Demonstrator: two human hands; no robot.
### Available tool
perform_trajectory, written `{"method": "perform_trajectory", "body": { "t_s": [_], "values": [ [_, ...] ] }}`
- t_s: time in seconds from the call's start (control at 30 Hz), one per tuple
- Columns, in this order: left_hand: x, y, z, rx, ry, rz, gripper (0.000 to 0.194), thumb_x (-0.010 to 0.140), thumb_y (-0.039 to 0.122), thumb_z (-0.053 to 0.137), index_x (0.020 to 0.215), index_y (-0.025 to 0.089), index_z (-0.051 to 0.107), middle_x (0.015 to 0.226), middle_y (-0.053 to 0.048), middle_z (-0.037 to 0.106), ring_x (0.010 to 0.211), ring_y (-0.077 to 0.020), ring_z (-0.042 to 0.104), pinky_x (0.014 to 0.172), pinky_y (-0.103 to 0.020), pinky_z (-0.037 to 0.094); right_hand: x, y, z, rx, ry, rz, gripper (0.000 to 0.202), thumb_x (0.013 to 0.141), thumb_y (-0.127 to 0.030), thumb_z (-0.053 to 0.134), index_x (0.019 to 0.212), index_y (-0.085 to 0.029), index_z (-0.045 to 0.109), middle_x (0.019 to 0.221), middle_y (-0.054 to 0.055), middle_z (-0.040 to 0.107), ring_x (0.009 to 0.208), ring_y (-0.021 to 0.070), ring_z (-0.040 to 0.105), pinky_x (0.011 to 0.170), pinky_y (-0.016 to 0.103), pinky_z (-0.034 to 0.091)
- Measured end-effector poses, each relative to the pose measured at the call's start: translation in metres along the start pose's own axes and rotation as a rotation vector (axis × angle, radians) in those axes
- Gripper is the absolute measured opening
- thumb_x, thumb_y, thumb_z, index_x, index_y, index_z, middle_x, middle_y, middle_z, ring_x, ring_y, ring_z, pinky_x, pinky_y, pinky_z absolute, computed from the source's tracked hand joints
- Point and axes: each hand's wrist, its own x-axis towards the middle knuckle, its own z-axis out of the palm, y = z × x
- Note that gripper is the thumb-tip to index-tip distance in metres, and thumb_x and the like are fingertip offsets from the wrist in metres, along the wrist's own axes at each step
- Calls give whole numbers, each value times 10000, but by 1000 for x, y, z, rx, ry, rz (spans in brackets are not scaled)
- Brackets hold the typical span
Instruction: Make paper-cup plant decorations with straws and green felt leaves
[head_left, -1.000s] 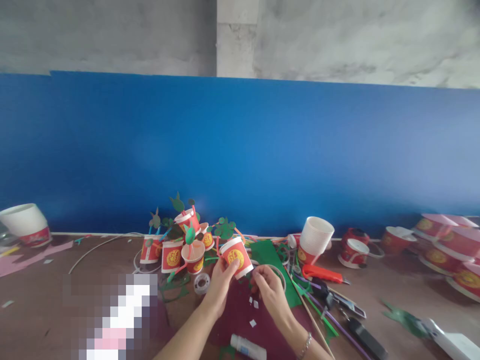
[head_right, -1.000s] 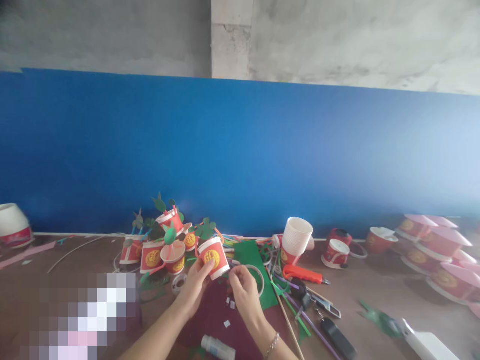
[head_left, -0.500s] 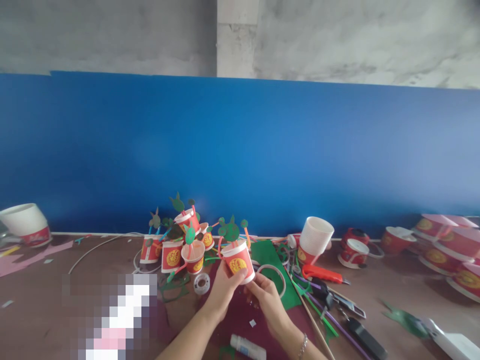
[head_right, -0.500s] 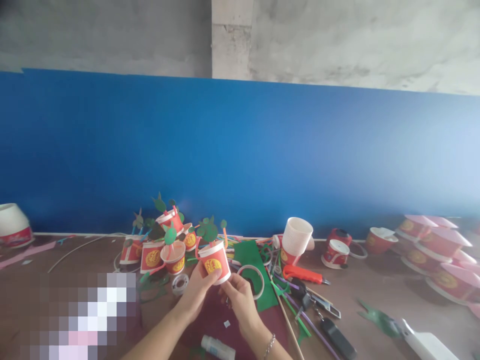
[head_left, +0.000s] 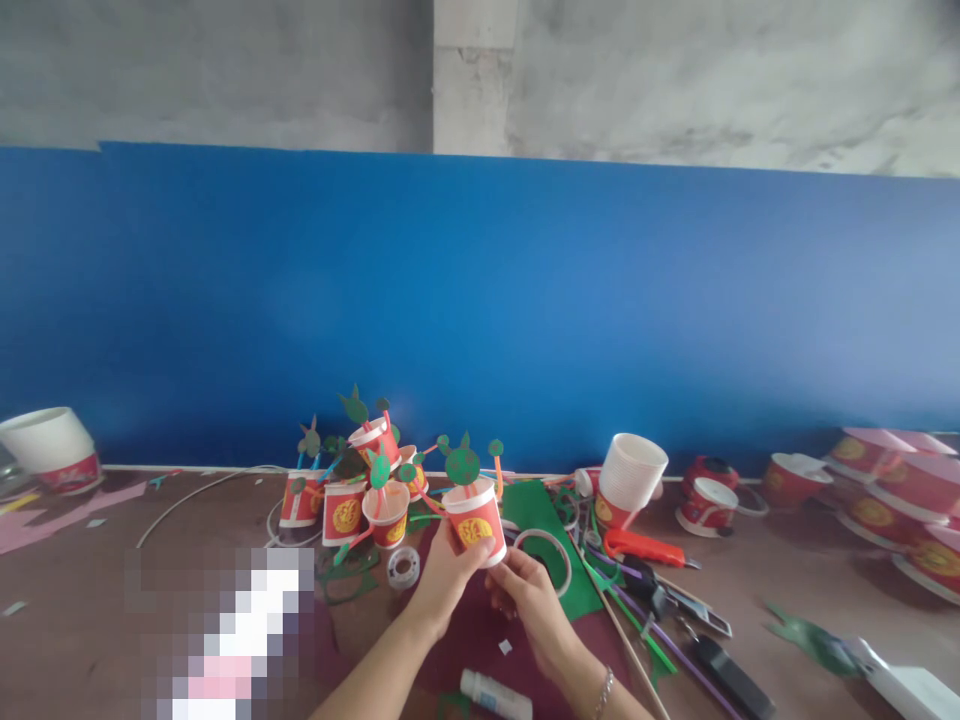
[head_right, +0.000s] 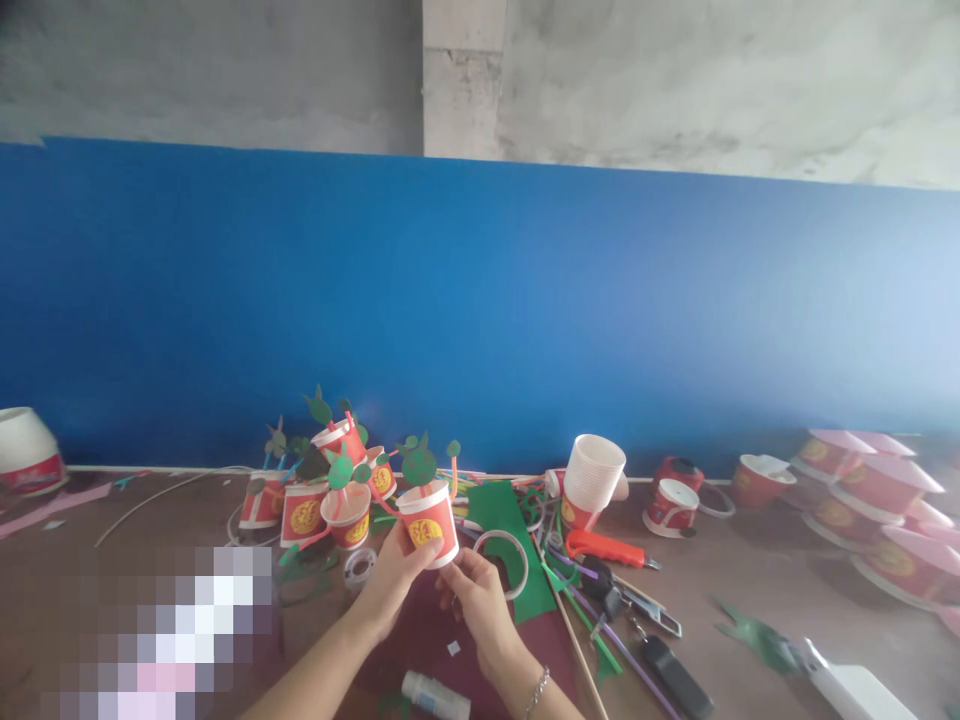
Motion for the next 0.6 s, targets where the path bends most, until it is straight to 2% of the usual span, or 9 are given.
{"method": "perform_trajectory", "body": {
  "t_s": [0.1,0.27,0.33,0.43,0.6],
  "values": [
    [0,-1,0,-3,4,15,418,688,267,699,1050,143,529,939,-66,642,855,-181,589,754,-265,465,0,0,1,9,3,13,366,622,-471,714,652,-140,560,550,-11,576,413,62,462,386,173,256],
    [-3,-4,5,7,-54,-66,438,692,290,683,1061,142,497,817,-34,621,628,-149,574,551,-258,469,-1,-2,2,51,16,25,301,649,-401,700,672,-131,569,542,-20,570,409,44,441,395,158,260],
    [-3,-2,5,12,-45,-37,422,695,283,681,1050,135,507,836,-44,625,668,-156,582,586,-262,475,0,-2,2,44,12,38,310,645,-409,701,683,-131,570,547,-18,574,412,46,451,390,154,259],
    [-2,5,3,31,14,27,396,691,266,687,1032,134,535,907,-66,643,812,-181,595,722,-274,472,0,0,1,20,-9,62,355,617,-451,714,668,-137,557,543,-17,573,410,56,471,365,152,253],
    [1,12,0,74,71,31,405,670,284,702,1017,136,555,924,-82,664,847,-207,599,765,-297,462,0,4,1,-7,-31,103,375,601,-473,718,623,-148,532,530,-19,572,377,52,454,322,147,235]
  ]
}}
